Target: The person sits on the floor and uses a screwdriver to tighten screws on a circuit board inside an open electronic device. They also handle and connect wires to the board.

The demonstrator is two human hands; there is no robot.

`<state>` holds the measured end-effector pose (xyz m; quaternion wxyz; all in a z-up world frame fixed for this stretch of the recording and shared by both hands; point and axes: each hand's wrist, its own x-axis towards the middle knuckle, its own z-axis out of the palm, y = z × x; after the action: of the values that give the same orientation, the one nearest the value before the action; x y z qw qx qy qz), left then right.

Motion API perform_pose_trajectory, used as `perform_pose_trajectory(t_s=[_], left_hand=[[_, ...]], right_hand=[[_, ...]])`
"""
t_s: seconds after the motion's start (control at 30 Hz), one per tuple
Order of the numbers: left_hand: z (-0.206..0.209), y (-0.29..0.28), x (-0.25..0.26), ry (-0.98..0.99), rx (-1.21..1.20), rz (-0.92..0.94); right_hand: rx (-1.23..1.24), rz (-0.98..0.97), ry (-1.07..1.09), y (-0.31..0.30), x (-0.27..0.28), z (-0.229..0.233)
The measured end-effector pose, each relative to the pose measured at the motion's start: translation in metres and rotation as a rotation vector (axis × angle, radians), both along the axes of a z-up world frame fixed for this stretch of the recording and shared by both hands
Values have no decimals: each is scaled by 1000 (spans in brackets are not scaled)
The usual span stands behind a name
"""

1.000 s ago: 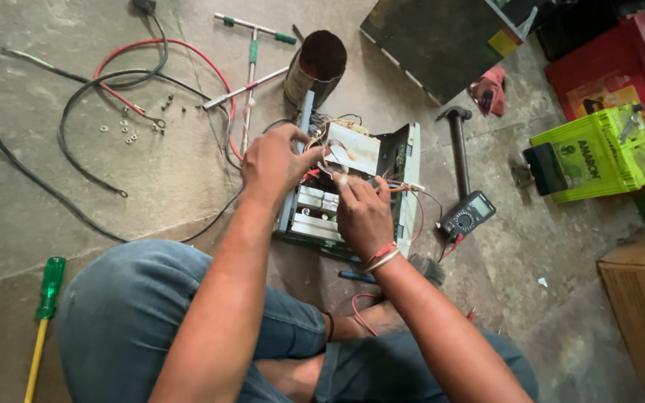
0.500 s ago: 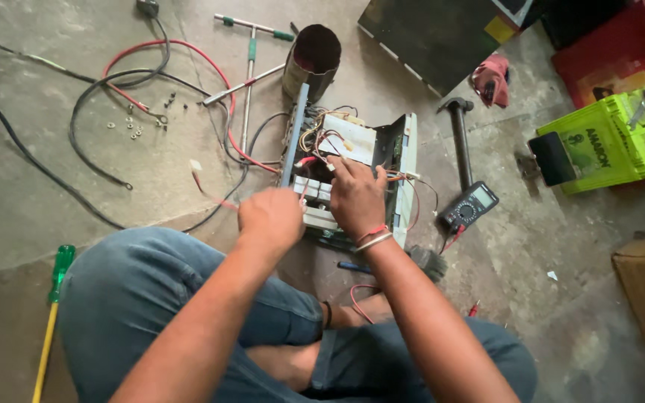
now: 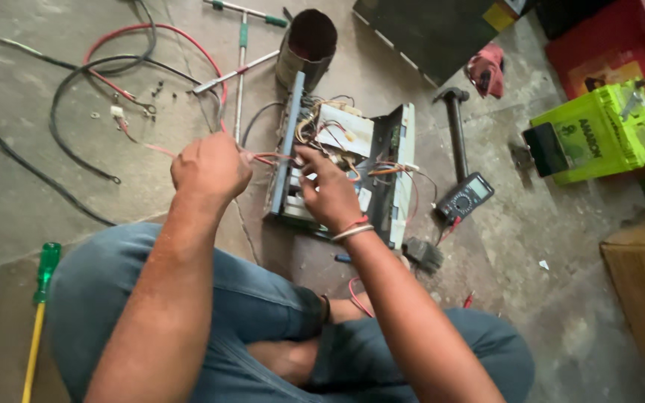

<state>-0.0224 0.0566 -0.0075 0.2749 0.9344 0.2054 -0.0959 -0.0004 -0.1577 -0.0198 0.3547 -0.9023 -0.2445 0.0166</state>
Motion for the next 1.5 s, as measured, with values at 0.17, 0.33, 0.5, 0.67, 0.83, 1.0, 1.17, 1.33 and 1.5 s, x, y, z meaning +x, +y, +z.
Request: perform_pose_trajectory(t_s=[0.17,0.33,0.5,0.67,0.83,1.0,1.17,1.33,1.5], left_hand=[[10,10,11,-320,-69,92],[18,-9,20,-432,-334,6],[34,-22,16,-755,-456,-201],[20,-53,5,-556,-413,-377],[-18,-91,4,-702,-215,-504],[-31,-103,8,-795,-145,-541],[-24,-98,10,-656,-73,-491],[-26,-99,3,-568,113,-524],[-28,-99,-8,-460,297,-662]], right_hand=[[-76,-62,-183,-20,-13,-21],[-267,-15,-284,-45,-54,-45],[-369,-8,-271,-37,-71,-49],[-398,-31,-219,-33,-69,-42],[-309,-45,-237,-36,-68,-45],[-304,-58,-255,-38,-65,-52],[-336,-122,-224,-45,-58,-50],[-297,-141,-169,-56,-54,-52],[-285,-133,-179,-62,-52,-51]])
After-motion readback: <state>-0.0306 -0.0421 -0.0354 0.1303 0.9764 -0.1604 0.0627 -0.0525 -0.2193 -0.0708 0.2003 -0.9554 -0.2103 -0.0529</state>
